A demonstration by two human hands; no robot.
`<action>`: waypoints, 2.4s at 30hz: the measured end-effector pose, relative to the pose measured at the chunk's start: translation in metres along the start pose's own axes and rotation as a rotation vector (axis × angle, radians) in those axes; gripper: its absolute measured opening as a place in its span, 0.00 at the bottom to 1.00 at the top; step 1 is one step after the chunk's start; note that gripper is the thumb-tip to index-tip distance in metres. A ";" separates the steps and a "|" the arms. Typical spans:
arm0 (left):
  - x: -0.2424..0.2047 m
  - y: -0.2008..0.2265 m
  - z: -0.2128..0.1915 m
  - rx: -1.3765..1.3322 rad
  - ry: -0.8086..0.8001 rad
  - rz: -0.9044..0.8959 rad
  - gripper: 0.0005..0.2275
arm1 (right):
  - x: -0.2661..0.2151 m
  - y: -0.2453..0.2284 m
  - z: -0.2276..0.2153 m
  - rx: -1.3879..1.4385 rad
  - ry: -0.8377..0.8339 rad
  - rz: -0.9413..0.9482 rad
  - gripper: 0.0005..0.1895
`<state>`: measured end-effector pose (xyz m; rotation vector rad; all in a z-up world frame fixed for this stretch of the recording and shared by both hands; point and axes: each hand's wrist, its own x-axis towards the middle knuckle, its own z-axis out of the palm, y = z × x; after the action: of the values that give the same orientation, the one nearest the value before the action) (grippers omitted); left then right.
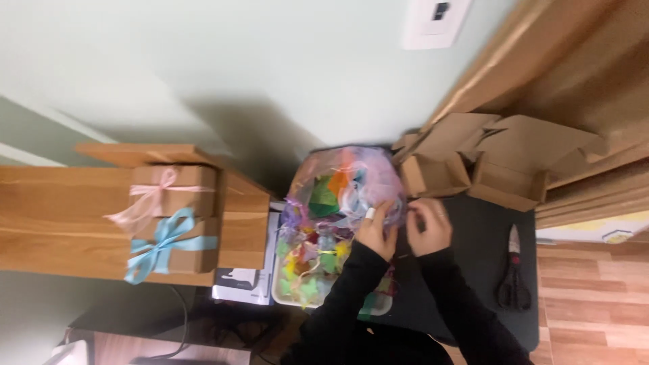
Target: The recorder is packaging gift boxes by adding items, closing the boxes, and tying them with ribbons.
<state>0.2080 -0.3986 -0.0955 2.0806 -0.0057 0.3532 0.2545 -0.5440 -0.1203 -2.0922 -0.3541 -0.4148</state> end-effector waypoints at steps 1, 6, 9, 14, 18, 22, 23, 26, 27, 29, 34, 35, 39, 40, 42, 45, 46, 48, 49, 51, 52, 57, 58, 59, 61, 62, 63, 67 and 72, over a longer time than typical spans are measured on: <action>0.006 0.008 0.010 -0.029 0.007 0.000 0.24 | 0.008 0.005 -0.012 -0.027 0.066 0.071 0.10; 0.023 0.014 0.063 -0.071 -0.035 0.008 0.31 | 0.043 0.023 -0.050 -0.125 -0.021 0.083 0.17; 0.027 0.013 0.082 -0.059 -0.021 0.002 0.34 | 0.041 0.056 -0.044 -0.140 -0.050 -0.009 0.11; 0.022 0.044 0.075 0.013 -0.014 -0.018 0.33 | 0.042 0.055 -0.046 -0.093 -0.034 -0.069 0.07; 0.005 0.077 0.054 0.065 0.061 -0.011 0.31 | 0.047 0.020 -0.064 -0.034 -0.026 -0.181 0.07; -0.013 0.098 0.035 0.208 0.216 0.107 0.31 | 0.041 -0.010 -0.078 0.031 -0.073 -0.235 0.09; -0.019 0.099 0.032 0.211 0.219 0.103 0.31 | 0.037 -0.013 -0.083 0.034 -0.077 -0.236 0.09; -0.038 0.100 0.023 0.157 0.259 0.070 0.35 | 0.016 -0.021 -0.100 -0.008 -0.159 -0.430 0.10; -0.042 0.100 0.021 0.164 0.307 0.109 0.43 | 0.007 -0.024 -0.109 -0.013 -0.198 -0.466 0.11; -0.054 0.090 0.022 0.173 0.354 0.146 0.51 | -0.013 -0.020 -0.122 -0.017 -0.239 -0.501 0.13; -0.089 0.056 0.045 -0.359 0.034 0.014 0.63 | -0.053 -0.009 -0.158 0.043 -0.424 -0.508 0.12; -0.094 0.054 0.050 -0.362 0.032 0.015 0.63 | -0.056 -0.011 -0.163 0.040 -0.424 -0.506 0.12; -0.111 0.042 0.067 -0.345 -0.061 -0.069 0.56 | -0.095 0.041 -0.173 0.081 -0.276 -0.185 0.09; -0.115 0.039 0.069 -0.242 -0.086 -0.102 0.52 | -0.113 0.068 -0.171 0.081 -0.213 0.145 0.08; -0.116 0.044 0.072 -0.305 -0.088 -0.069 0.51 | -0.122 0.099 -0.171 0.213 -0.109 0.271 0.10; -0.118 0.045 0.079 -0.391 -0.118 -0.028 0.52 | -0.116 0.119 -0.169 0.627 -0.121 0.513 0.19; -0.119 0.044 0.082 -0.416 -0.148 -0.023 0.52 | -0.111 0.122 -0.169 0.909 -0.240 0.634 0.25; -0.120 0.043 0.089 -0.413 -0.179 0.017 0.52 | -0.121 0.161 -0.160 0.752 -0.357 0.684 0.27; -0.119 0.043 0.092 -0.407 -0.204 0.056 0.52 | -0.124 0.180 -0.154 0.594 -0.478 0.728 0.30; -0.121 0.033 0.101 -0.370 -0.220 0.052 0.52 | -0.129 0.187 -0.149 0.499 -0.467 0.682 0.27; -0.122 0.028 0.106 -0.334 -0.234 0.046 0.52 | -0.131 0.191 -0.145 0.404 -0.457 0.637 0.26; -0.124 -0.009 0.133 -0.188 -0.292 -0.035 0.54 | -0.147 0.257 -0.110 -0.060 -0.496 0.562 0.23; -0.123 -0.017 0.138 -0.162 -0.310 -0.066 0.55 | -0.148 0.271 -0.101 -0.183 -0.516 0.514 0.22; -0.124 -0.027 0.143 -0.162 -0.312 -0.067 0.55 | -0.148 0.279 -0.092 -0.183 -0.517 0.516 0.22; -0.126 -0.047 0.152 -0.111 -0.305 -0.150 0.57 | -0.147 0.294 -0.072 -0.332 -0.574 0.545 0.22; -0.127 -0.057 0.159 -0.110 -0.302 -0.155 0.57 | -0.144 0.291 -0.067 -0.331 -0.579 0.544 0.22; -0.127 -0.067 0.167 -0.104 -0.280 -0.212 0.58 | -0.141 0.288 -0.062 -0.327 -0.563 0.607 0.25; -0.132 -0.106 0.189 0.053 -0.228 -0.340 0.58 | -0.121 0.234 -0.060 -0.231 -0.495 0.798 0.28; -0.130 -0.099 0.177 0.066 -0.126 -0.298 0.50 | -0.123 0.228 -0.053 -0.275 -0.469 0.551 0.25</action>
<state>0.1420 -0.5160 -0.2951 2.1276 0.2408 0.0411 0.2286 -0.7180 -0.3181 -2.4315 0.0284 0.3804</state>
